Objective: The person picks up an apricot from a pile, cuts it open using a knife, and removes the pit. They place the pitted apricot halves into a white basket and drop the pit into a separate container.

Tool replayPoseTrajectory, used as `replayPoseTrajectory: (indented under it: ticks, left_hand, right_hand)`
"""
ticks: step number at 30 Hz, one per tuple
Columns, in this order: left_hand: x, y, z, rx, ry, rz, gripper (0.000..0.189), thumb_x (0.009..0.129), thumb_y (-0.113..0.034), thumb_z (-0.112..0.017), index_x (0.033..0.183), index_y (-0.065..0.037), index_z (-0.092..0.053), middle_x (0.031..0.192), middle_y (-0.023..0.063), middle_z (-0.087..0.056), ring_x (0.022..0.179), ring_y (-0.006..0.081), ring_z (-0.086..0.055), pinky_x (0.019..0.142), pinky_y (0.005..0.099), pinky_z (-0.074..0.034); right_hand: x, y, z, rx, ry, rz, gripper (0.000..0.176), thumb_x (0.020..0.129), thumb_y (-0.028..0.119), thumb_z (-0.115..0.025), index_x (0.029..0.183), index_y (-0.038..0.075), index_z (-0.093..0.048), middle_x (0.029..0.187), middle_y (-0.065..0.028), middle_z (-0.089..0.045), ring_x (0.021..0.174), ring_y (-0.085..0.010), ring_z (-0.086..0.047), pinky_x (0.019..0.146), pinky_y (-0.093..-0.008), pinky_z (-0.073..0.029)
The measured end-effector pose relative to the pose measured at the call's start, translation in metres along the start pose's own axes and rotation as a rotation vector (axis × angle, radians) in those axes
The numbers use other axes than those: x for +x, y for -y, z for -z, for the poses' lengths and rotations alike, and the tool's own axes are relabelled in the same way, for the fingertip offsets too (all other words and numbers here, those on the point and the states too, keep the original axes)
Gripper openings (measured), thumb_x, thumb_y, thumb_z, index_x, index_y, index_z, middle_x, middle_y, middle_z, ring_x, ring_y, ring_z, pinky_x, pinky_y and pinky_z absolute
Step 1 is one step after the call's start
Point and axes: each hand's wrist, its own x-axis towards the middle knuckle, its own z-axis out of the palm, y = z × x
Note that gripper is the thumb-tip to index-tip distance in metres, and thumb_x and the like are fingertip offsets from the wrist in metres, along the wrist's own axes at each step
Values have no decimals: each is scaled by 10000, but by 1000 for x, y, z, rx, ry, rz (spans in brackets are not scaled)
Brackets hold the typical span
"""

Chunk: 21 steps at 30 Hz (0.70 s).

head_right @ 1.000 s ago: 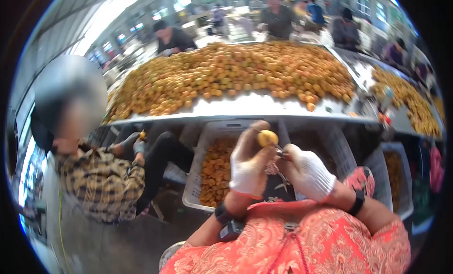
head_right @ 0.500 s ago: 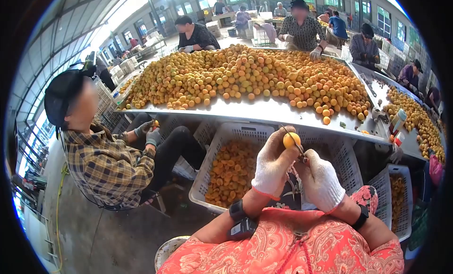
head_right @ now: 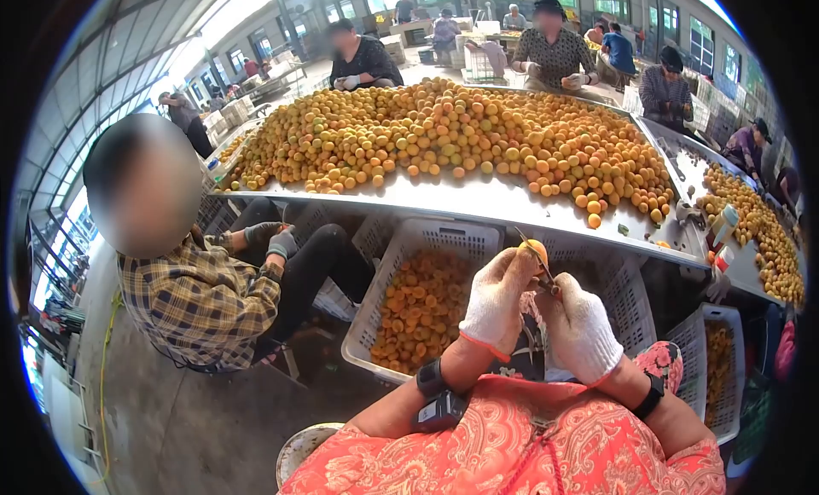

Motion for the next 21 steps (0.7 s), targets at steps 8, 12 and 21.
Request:
replayPoseTrajectory:
  ticks: [8,12,21]
  left_hand:
    - [-2,-8,3,-18,-51,56,249,979,-234,-649,1103,-19,-657,928,5,-641,745,67,-548,664,218,-435]
    - [-12,-22,-7,19,115,107,306,936,-118,-648,1218,-8,-603,981,9,-632,788,68,-557,671,221,-455]
    - [-11,-27,-11,128,262,36,514,926,-91,-643,1400,-16,-459,1162,31,-596,924,75,-577,758,224,-490]
  right_hand:
    - [10,10,20,172,-117,-33,119,1013,134,-531,965,26,-527,704,38,-492,622,-38,-439,530,-229,-373]
    - [30,6,43,78,-29,43,127,987,137,-567,980,13,-540,719,19,-492,660,-60,-434,573,-245,-375]
    - [33,28,32,57,-10,49,190,986,196,-576,1034,13,-565,763,14,-517,715,-55,-468,612,-236,-404]
